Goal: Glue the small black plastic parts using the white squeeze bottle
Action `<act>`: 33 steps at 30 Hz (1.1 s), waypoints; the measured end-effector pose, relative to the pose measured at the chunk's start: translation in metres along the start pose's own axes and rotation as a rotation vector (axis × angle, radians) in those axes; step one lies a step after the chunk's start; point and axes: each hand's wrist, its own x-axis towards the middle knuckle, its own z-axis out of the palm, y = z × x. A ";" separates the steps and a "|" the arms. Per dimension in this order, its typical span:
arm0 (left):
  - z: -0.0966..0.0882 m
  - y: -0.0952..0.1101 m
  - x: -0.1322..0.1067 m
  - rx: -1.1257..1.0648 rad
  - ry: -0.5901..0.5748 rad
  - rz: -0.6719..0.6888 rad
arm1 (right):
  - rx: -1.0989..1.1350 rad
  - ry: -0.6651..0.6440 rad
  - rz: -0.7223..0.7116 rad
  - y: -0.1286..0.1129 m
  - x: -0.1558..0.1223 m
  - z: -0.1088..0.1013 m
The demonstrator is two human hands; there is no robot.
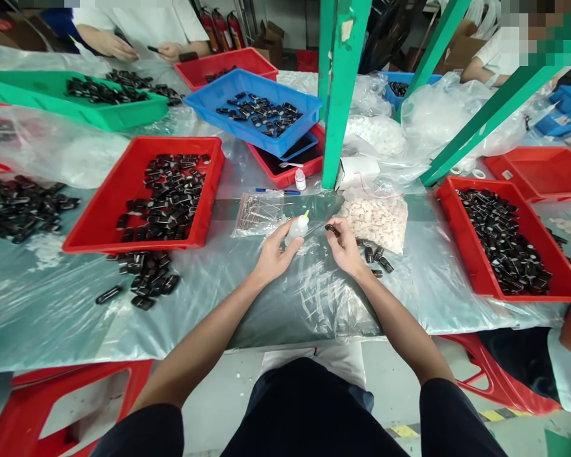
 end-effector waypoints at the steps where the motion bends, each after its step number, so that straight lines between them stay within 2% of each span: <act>1: 0.000 0.000 0.000 -0.030 -0.013 0.001 | 0.051 -0.010 0.008 0.000 0.000 0.001; 5: -0.002 0.001 -0.001 -0.113 0.015 -0.031 | 0.181 -0.061 0.046 -0.003 0.001 0.005; 14: -0.029 0.015 0.007 -0.052 0.050 -0.026 | 0.153 -0.006 0.040 -0.004 0.006 -0.002; 19: -0.025 0.007 0.012 -0.228 0.100 -0.140 | 0.228 -0.034 0.114 -0.011 0.007 -0.006; 24: -0.020 -0.001 0.013 -0.419 0.093 -0.225 | 0.224 -0.044 0.130 -0.015 0.006 -0.007; 33: -0.021 0.000 0.012 -0.430 0.085 -0.241 | 0.189 -0.052 0.127 -0.021 0.003 -0.005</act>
